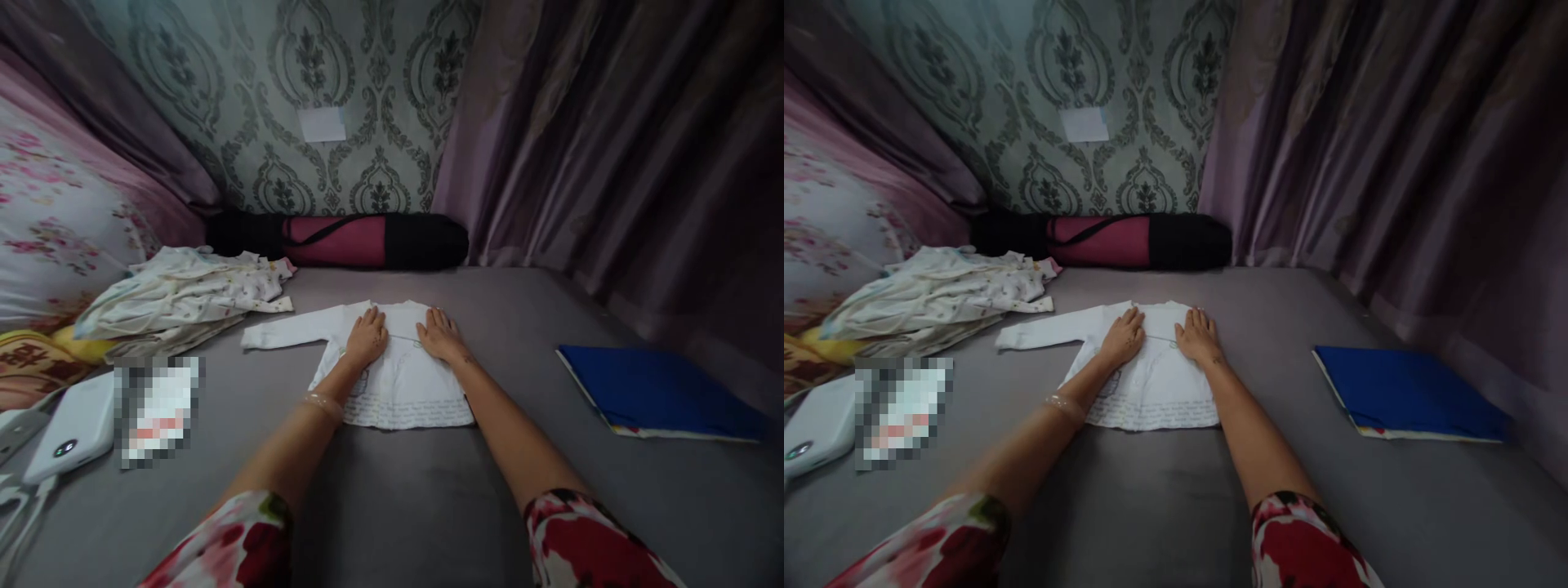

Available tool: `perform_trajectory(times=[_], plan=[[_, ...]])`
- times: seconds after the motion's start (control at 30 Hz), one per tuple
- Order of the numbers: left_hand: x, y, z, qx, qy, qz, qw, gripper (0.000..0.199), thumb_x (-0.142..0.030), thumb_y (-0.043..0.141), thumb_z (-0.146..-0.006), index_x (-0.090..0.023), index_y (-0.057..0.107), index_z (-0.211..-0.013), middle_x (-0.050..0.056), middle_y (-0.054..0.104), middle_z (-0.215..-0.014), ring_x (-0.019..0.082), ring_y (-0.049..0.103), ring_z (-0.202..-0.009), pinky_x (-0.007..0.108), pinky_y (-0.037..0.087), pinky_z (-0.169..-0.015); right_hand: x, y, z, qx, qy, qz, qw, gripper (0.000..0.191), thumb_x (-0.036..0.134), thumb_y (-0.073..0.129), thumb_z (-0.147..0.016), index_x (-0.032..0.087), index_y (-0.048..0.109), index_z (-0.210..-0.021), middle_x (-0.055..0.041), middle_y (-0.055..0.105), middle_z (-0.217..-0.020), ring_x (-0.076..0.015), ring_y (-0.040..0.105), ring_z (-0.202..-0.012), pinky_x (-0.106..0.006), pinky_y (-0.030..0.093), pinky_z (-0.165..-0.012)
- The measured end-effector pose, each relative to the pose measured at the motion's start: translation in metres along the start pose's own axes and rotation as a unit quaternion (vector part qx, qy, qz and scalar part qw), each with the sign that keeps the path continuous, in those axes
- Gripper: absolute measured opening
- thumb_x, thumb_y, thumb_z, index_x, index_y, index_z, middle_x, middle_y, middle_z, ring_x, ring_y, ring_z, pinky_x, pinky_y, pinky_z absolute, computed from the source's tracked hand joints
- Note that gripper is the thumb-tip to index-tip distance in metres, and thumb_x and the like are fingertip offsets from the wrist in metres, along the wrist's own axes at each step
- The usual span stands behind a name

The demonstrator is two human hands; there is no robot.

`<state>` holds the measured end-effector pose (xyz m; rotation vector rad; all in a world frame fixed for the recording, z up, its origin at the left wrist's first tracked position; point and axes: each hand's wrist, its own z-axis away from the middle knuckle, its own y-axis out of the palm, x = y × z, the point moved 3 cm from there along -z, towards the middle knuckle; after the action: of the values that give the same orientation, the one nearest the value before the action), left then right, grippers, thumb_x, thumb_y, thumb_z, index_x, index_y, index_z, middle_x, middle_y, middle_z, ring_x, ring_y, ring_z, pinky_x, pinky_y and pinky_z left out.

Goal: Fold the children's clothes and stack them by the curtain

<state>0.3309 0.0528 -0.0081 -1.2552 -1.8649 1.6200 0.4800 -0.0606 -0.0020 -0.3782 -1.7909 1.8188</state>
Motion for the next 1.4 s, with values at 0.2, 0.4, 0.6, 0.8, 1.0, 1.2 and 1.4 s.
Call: perform_trajectory(times=[0.2, 0.4, 0.6, 0.8, 1.0, 1.2, 1.4], plan=[[0.008, -0.006, 0.000, -0.090, 0.010, 0.086, 0.992, 0.028, -0.023, 0.041, -0.092, -0.016, 0.064, -0.106, 0.013, 0.060, -0.125, 0.021, 0.054, -0.119, 0.034, 0.041, -0.106, 0.015, -0.016, 0.000, 0.012, -0.004, 0.046, 0.999, 0.061, 0.034, 0.026, -0.098, 0.001, 0.026, -0.149, -0.0187, 0.019, -0.158, -0.0293, 0.015, -0.145, -0.050, 0.011, -0.116], [0.005, -0.008, 0.004, -0.058, -0.028, 0.074, 0.995, 0.037, -0.020, 0.036, -0.094, -0.015, 0.051, -0.127, 0.011, 0.055, -0.137, 0.024, 0.042, -0.134, 0.043, 0.031, -0.112, 0.078, -0.014, 0.006, -0.027, -0.185, -0.018, 0.982, 0.055, 0.026, 0.020, -0.098, 0.008, 0.028, -0.150, -0.0112, 0.025, -0.157, -0.0200, 0.016, -0.146, -0.041, 0.007, -0.118], [0.003, -0.011, 0.005, 0.008, -0.051, 0.047, 0.998, 0.044, -0.020, 0.032, -0.094, -0.015, 0.046, -0.135, 0.011, 0.045, -0.147, 0.023, 0.036, -0.138, 0.044, 0.026, -0.114, 0.089, 0.005, -0.001, 0.044, -0.170, -0.072, 0.982, 0.058, 0.027, 0.015, -0.098, 0.007, 0.020, -0.152, -0.0084, 0.018, -0.159, -0.0156, 0.013, -0.146, -0.034, 0.011, -0.118], [0.002, -0.010, 0.004, 0.011, -0.057, 0.022, 0.998, 0.045, -0.021, 0.036, -0.091, -0.020, 0.051, -0.133, 0.010, 0.044, -0.148, 0.024, 0.035, -0.139, 0.046, 0.025, -0.114, 0.065, 0.008, 0.005, 0.006, -0.116, -0.015, 0.993, 0.062, 0.040, 0.017, -0.099, 0.008, 0.020, -0.152, -0.0096, 0.016, -0.160, -0.0197, 0.009, -0.147, -0.037, 0.005, -0.118], [0.000, -0.010, 0.006, -0.002, -0.066, 0.009, 0.998, 0.043, -0.025, 0.038, -0.090, -0.019, 0.054, -0.130, 0.010, 0.045, -0.148, 0.027, 0.036, -0.137, 0.047, 0.026, -0.113, 0.042, 0.005, 0.005, 0.010, -0.048, 0.011, 0.999, 0.064, 0.038, 0.018, -0.099, 0.001, 0.018, -0.151, -0.0139, 0.012, -0.160, -0.0240, 0.009, -0.147, -0.042, 0.005, -0.118], [-0.003, -0.011, 0.007, -0.004, -0.061, -0.006, 0.998, 0.043, -0.026, 0.036, -0.091, -0.018, 0.053, -0.130, 0.010, 0.045, -0.147, 0.027, 0.037, -0.136, 0.046, 0.026, -0.113, 0.018, 0.001, -0.001, -0.002, -0.002, -0.010, 1.000, 0.066, 0.040, 0.020, -0.098, 0.002, 0.016, -0.152, -0.0155, 0.011, -0.160, -0.0261, 0.008, -0.147, -0.043, 0.009, -0.118], [-0.002, -0.010, 0.006, -0.003, -0.066, 0.015, 0.998, 0.043, -0.025, 0.036, -0.091, -0.019, 0.052, -0.130, 0.010, 0.044, -0.148, 0.027, 0.035, -0.137, 0.046, 0.024, -0.114, -0.008, -0.006, -0.003, -0.005, 0.028, -0.045, 0.999, 0.062, 0.036, 0.011, -0.098, 0.005, 0.020, -0.151, -0.0142, 0.017, -0.159, -0.0222, 0.016, -0.146, -0.037, 0.013, -0.117]])
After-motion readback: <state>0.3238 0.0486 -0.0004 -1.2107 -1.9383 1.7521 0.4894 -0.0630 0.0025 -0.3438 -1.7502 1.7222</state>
